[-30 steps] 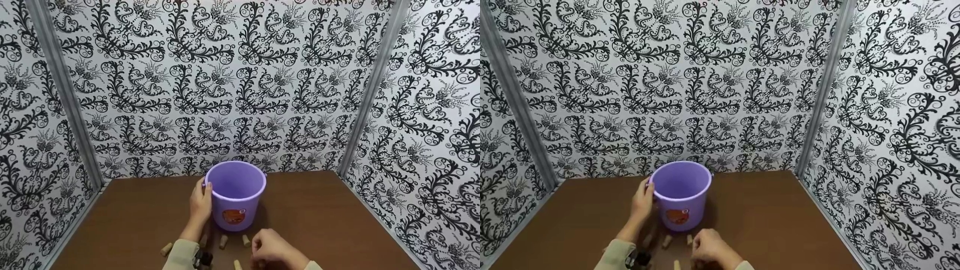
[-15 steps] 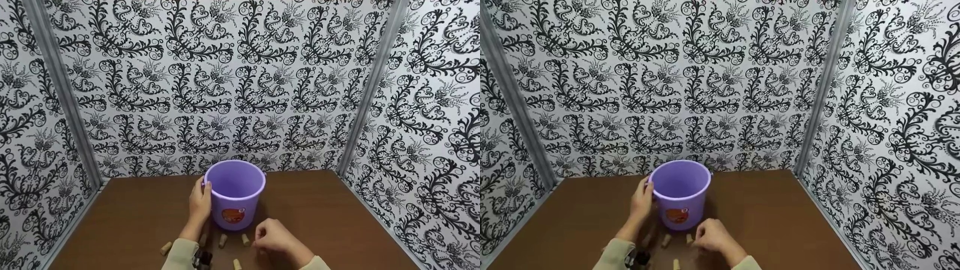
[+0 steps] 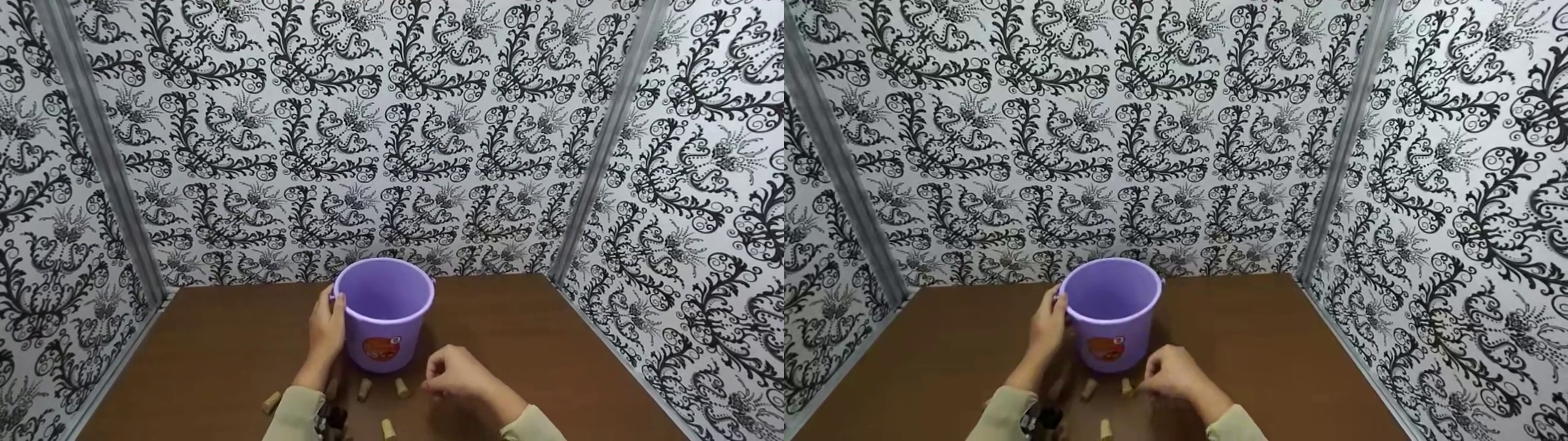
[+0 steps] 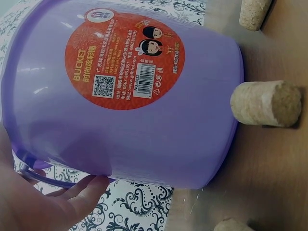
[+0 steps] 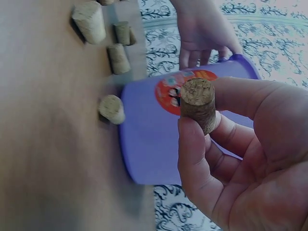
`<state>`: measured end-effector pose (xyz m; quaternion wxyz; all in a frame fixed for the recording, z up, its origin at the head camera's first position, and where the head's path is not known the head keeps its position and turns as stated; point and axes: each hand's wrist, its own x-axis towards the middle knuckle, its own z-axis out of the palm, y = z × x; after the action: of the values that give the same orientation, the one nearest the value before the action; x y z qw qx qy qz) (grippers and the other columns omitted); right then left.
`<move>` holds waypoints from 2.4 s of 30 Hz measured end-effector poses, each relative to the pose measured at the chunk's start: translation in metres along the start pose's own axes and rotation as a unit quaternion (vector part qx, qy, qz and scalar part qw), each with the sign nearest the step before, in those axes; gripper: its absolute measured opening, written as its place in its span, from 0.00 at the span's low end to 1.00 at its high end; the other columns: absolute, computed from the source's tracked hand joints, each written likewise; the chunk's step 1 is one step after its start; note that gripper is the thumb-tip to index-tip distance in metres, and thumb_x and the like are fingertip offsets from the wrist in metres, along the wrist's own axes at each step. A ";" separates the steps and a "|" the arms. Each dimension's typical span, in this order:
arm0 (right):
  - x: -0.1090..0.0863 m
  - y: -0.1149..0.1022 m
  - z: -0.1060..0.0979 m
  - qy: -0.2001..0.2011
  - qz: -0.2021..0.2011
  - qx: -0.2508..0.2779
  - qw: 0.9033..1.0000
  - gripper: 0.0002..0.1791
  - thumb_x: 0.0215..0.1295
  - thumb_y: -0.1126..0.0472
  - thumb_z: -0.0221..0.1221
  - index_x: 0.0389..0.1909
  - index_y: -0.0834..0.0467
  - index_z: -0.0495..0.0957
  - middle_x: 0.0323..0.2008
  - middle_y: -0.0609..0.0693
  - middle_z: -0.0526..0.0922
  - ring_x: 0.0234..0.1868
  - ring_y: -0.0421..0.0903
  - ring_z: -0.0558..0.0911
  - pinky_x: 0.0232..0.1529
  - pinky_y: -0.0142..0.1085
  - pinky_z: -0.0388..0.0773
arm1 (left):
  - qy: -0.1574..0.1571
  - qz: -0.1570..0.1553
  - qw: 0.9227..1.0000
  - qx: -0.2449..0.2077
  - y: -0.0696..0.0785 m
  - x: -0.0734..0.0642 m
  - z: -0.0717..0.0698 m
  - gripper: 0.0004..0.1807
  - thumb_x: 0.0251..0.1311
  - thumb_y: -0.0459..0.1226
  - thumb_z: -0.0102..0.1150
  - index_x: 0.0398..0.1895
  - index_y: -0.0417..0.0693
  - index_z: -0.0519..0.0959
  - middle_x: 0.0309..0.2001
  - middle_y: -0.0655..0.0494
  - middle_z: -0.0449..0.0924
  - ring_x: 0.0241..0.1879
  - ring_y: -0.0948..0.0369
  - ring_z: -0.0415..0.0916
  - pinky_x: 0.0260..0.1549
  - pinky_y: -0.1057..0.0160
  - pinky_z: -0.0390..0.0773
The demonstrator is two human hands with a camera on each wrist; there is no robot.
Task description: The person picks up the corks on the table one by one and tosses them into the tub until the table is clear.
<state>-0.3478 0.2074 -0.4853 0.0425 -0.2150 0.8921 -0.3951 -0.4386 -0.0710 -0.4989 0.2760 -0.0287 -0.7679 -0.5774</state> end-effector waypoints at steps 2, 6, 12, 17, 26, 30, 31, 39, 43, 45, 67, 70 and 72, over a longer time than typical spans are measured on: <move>0.000 -0.002 -0.006 0.007 -0.001 -0.002 1.000 0.11 0.57 0.65 0.73 0.19 0.58 0.83 0.15 0.42 0.82 0.15 0.33 0.76 0.19 0.25 0.73 | 0.002 0.008 1.000 0.000 0.001 0.001 0.000 0.23 0.80 0.43 0.51 0.70 0.41 0.76 0.66 0.33 0.79 0.67 0.36 0.76 0.71 0.36 0.71; 0.000 -0.005 -0.016 0.016 -0.003 -0.004 1.000 0.10 0.59 0.61 0.74 0.21 0.57 0.85 0.16 0.48 0.85 0.16 0.34 0.77 0.20 0.25 0.72 | 0.007 0.019 1.000 -0.003 0.002 0.001 -0.001 0.22 0.79 0.42 0.52 0.68 0.39 0.77 0.65 0.32 0.80 0.67 0.36 0.76 0.70 0.37 0.72; 0.000 -0.011 -0.017 0.026 0.000 0.013 1.000 0.10 0.59 0.59 0.74 0.23 0.57 0.85 0.18 0.49 0.86 0.18 0.36 0.79 0.22 0.26 0.75 | 0.008 0.016 1.000 -0.001 -0.001 -0.001 -0.002 0.22 0.78 0.42 0.53 0.68 0.40 0.77 0.65 0.33 0.80 0.67 0.37 0.77 0.70 0.37 0.72; 0.002 -0.020 -0.014 0.026 0.001 0.033 0.999 0.10 0.59 0.59 0.74 0.25 0.58 0.85 0.19 0.48 0.86 0.19 0.38 0.80 0.23 0.27 0.78 | 0.008 0.010 1.000 -0.004 -0.003 -0.001 -0.003 0.23 0.79 0.42 0.53 0.69 0.40 0.76 0.66 0.33 0.80 0.67 0.36 0.76 0.71 0.37 0.71; 0.015 -0.039 -0.027 0.050 -0.014 0.054 0.997 0.10 0.60 0.58 0.74 0.25 0.59 0.86 0.19 0.47 0.85 0.21 0.41 0.81 0.25 0.28 0.76 | 0.000 0.009 1.000 -0.006 -0.003 0.003 -0.001 0.24 0.79 0.44 0.53 0.70 0.41 0.76 0.67 0.33 0.79 0.68 0.36 0.75 0.72 0.36 0.70; 0.025 -0.045 -0.033 0.058 -0.019 0.089 0.994 0.11 0.61 0.60 0.74 0.27 0.63 0.85 0.19 0.46 0.83 0.22 0.41 0.81 0.25 0.28 0.76 | 0.006 0.007 1.000 -0.001 -0.005 0.001 0.001 0.24 0.78 0.44 0.54 0.69 0.41 0.77 0.66 0.34 0.80 0.67 0.37 0.76 0.71 0.37 0.71; 0.027 -0.046 -0.035 0.057 -0.020 0.101 0.993 0.11 0.61 0.61 0.73 0.28 0.65 0.85 0.19 0.46 0.83 0.21 0.41 0.81 0.25 0.28 0.76 | 0.006 0.005 1.000 0.001 -0.006 0.000 0.002 0.24 0.78 0.44 0.54 0.69 0.42 0.77 0.66 0.34 0.80 0.67 0.37 0.76 0.71 0.37 0.72; 0.056 -0.050 -0.047 0.061 -0.040 0.141 0.987 0.13 0.64 0.64 0.71 0.33 0.73 0.83 0.19 0.43 0.81 0.20 0.37 0.78 0.24 0.26 0.77 | 0.013 -0.001 1.000 0.001 -0.003 0.000 0.001 0.24 0.77 0.44 0.55 0.69 0.42 0.77 0.66 0.35 0.80 0.68 0.38 0.76 0.71 0.38 0.72; 0.073 -0.047 -0.057 0.088 -0.037 0.167 0.981 0.11 0.65 0.67 0.69 0.33 0.74 0.83 0.18 0.42 0.80 0.19 0.35 0.74 0.23 0.24 0.73 | 0.014 0.006 1.000 0.001 0.000 0.001 0.002 0.23 0.77 0.43 0.55 0.69 0.42 0.77 0.66 0.34 0.80 0.68 0.37 0.76 0.70 0.37 0.72; 0.081 -0.046 -0.060 0.108 -0.020 0.197 0.974 0.08 0.66 0.67 0.69 0.30 0.69 0.84 0.19 0.43 0.81 0.20 0.36 0.75 0.24 0.26 0.74 | 0.013 0.009 1.000 0.000 0.000 0.002 0.003 0.24 0.77 0.43 0.55 0.69 0.41 0.77 0.66 0.34 0.80 0.67 0.37 0.76 0.70 0.37 0.72; 0.162 -0.039 -0.045 0.270 0.071 0.255 0.926 0.05 0.65 0.68 0.70 0.31 0.63 0.84 0.28 0.53 0.88 0.28 0.43 0.89 0.39 0.37 0.91 | 0.026 0.027 0.999 -0.004 -0.006 0.001 0.005 0.23 0.77 0.42 0.55 0.68 0.40 0.78 0.64 0.35 0.82 0.66 0.38 0.78 0.69 0.37 0.73; 0.164 -0.039 -0.043 0.251 0.084 0.233 0.936 0.05 0.65 0.68 0.70 0.31 0.63 0.85 0.30 0.55 0.89 0.29 0.44 0.90 0.40 0.38 0.91 | 0.026 0.025 0.999 -0.005 -0.007 0.000 0.006 0.23 0.77 0.42 0.55 0.68 0.40 0.78 0.63 0.35 0.82 0.65 0.38 0.78 0.69 0.37 0.74; 0.164 -0.039 -0.042 0.245 0.087 0.223 0.939 0.05 0.64 0.69 0.70 0.31 0.64 0.84 0.31 0.56 0.89 0.29 0.44 0.90 0.39 0.38 0.91 | 0.024 0.025 0.999 -0.005 -0.007 -0.001 0.007 0.23 0.77 0.42 0.55 0.68 0.40 0.77 0.63 0.35 0.82 0.65 0.38 0.78 0.69 0.37 0.74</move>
<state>-0.4930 0.1445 -0.4134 -0.0969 -0.0182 0.7792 -0.6190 -0.4433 -0.0672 -0.5065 0.3086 -0.0354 -0.7575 -0.5743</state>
